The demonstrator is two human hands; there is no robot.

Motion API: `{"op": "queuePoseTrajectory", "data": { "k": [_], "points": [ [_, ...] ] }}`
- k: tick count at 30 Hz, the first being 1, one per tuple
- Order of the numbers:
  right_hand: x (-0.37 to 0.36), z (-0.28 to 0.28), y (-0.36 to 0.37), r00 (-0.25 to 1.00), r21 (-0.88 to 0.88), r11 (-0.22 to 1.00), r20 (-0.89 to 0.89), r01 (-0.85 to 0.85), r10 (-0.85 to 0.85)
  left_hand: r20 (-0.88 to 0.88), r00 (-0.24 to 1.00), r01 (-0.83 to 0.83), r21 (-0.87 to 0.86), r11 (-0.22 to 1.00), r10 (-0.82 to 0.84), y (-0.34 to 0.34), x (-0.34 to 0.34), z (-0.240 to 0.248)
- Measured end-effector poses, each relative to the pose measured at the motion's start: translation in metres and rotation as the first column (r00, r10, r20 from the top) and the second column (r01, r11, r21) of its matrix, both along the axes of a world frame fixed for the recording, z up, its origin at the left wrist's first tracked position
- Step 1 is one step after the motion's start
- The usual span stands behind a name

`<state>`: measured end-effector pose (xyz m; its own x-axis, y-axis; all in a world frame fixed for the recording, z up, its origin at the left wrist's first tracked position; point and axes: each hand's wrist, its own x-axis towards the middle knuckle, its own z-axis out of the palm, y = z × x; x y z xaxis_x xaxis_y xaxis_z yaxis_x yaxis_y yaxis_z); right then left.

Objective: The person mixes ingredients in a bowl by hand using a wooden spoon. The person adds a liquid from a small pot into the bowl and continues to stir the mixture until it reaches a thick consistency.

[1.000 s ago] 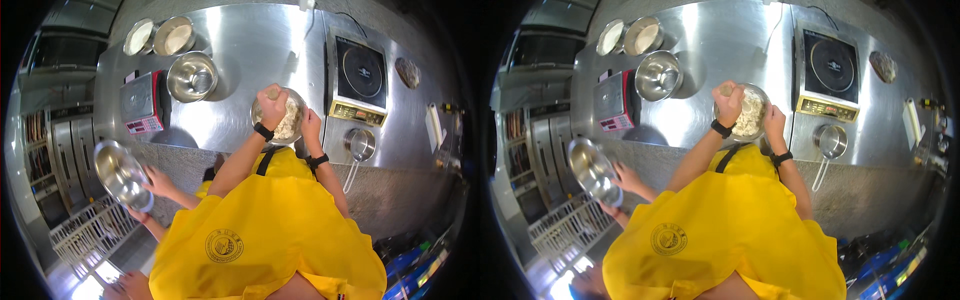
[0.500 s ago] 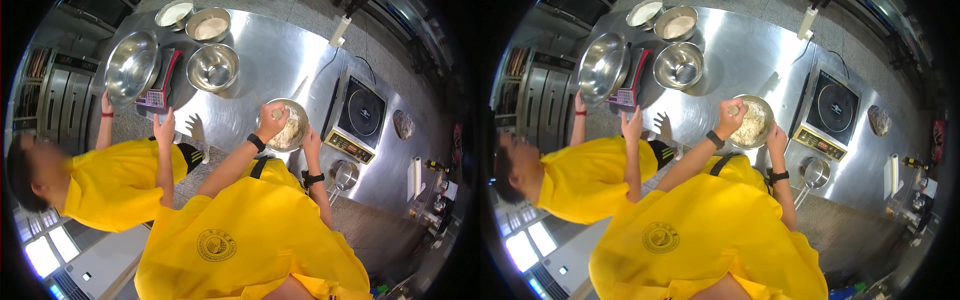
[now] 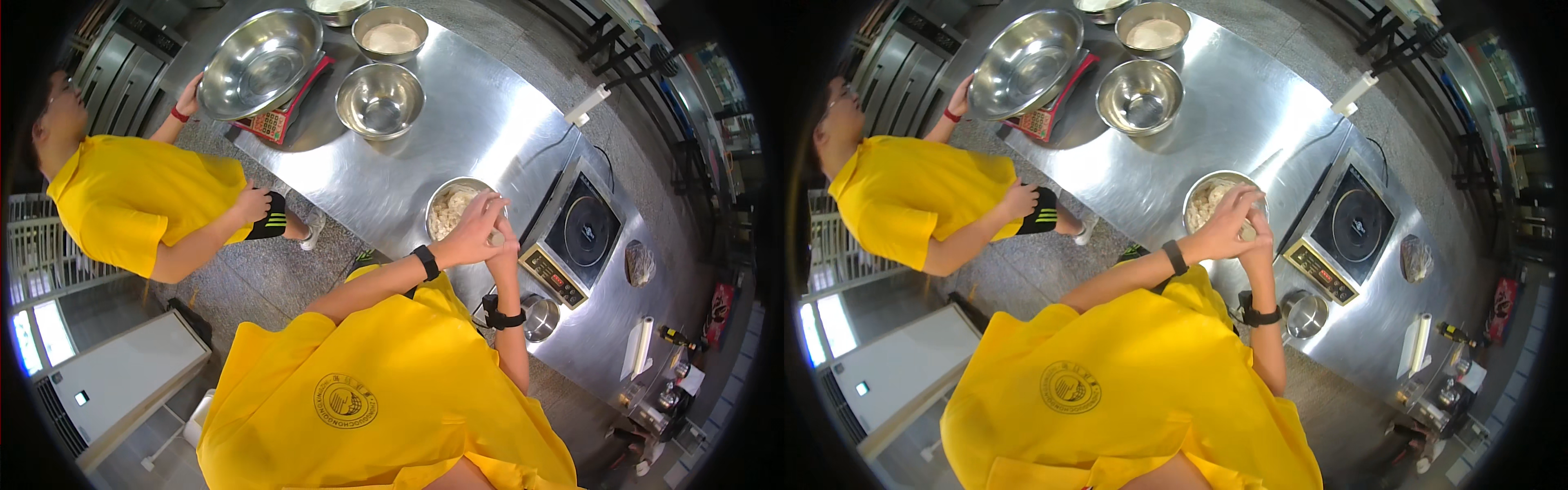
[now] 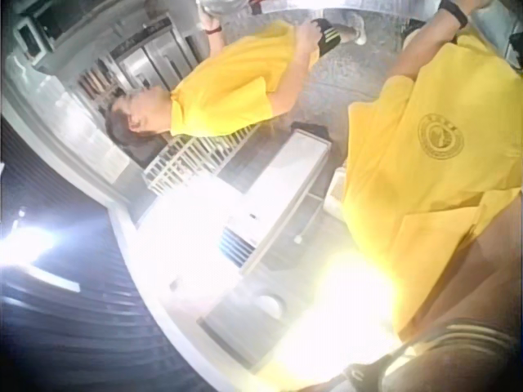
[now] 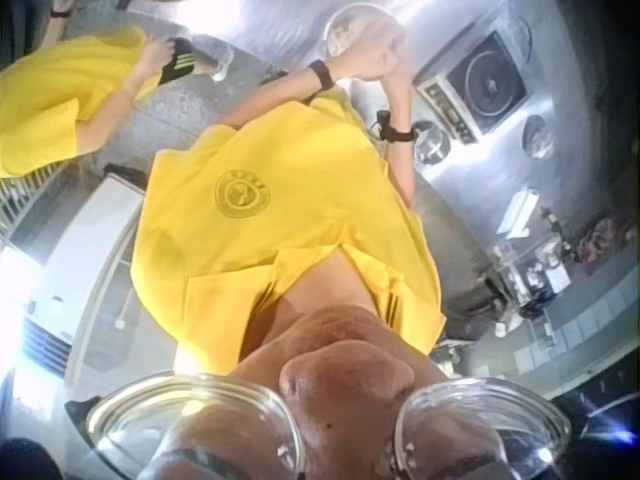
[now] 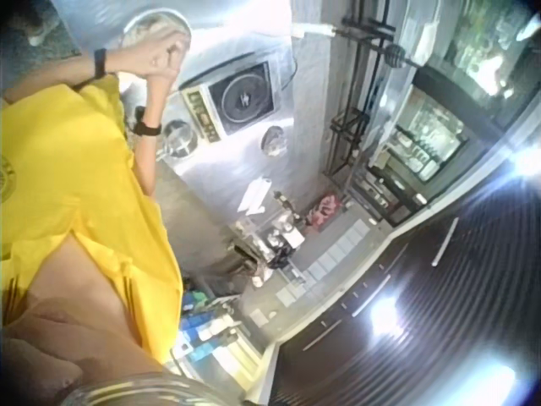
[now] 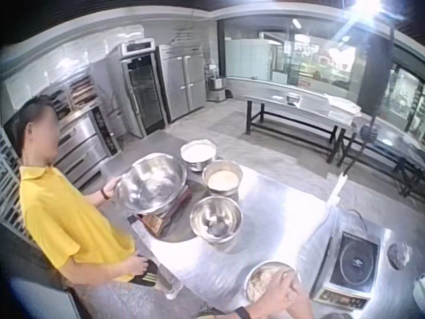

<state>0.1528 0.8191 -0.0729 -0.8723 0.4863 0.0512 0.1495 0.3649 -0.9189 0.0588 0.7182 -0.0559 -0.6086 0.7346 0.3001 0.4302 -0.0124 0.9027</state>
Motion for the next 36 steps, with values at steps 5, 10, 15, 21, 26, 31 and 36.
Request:
{"op": "queuePoseTrajectory", "data": {
  "k": [5, 10, 15, 21, 26, 31, 36],
  "points": [
    [-0.016, -0.005, 0.001, 0.999, 0.007, 1.000, -0.026, 0.026, -0.026, 0.013, 0.995, 0.097, -0.112, 0.989, -0.096, -0.037, -0.014, 0.000],
    [-0.039, 0.007, -0.006, 0.989, -0.234, 0.961, 0.004, 0.147, -0.151, 0.134, 0.951, -0.248, -0.205, 0.947, 0.278, -0.077, -0.021, -0.048],
    [-0.064, 0.011, -0.009, 0.966, -0.186, 0.949, 0.008, 0.254, -0.257, 0.176, 0.882, -0.308, -0.487, 0.817, 0.437, -0.101, -0.018, -0.090],
    [-0.077, 0.013, -0.012, 0.927, -0.194, 0.909, 0.002, 0.369, -0.375, 0.312, 0.901, -0.128, -0.476, 0.870, 0.303, -0.086, -0.011, -0.120],
    [-0.075, 0.004, -0.017, 0.937, -0.207, 0.914, 0.035, 0.348, -0.349, 0.585, 0.760, -0.031, -0.405, 0.914, 0.285, -0.083, -0.008, -0.097],
    [-0.064, 0.000, -0.021, 0.946, -0.073, 0.944, 0.045, 0.322, -0.320, 0.643, 0.705, -0.105, -0.324, 0.940, 0.300, -0.078, -0.003, -0.099],
    [-0.045, 0.030, -0.034, 0.975, -0.155, 0.963, -0.012, 0.219, -0.224, 0.720, 0.621, -0.094, -0.326, 0.941, 0.311, -0.086, -0.005, -0.122]
  ]
}}
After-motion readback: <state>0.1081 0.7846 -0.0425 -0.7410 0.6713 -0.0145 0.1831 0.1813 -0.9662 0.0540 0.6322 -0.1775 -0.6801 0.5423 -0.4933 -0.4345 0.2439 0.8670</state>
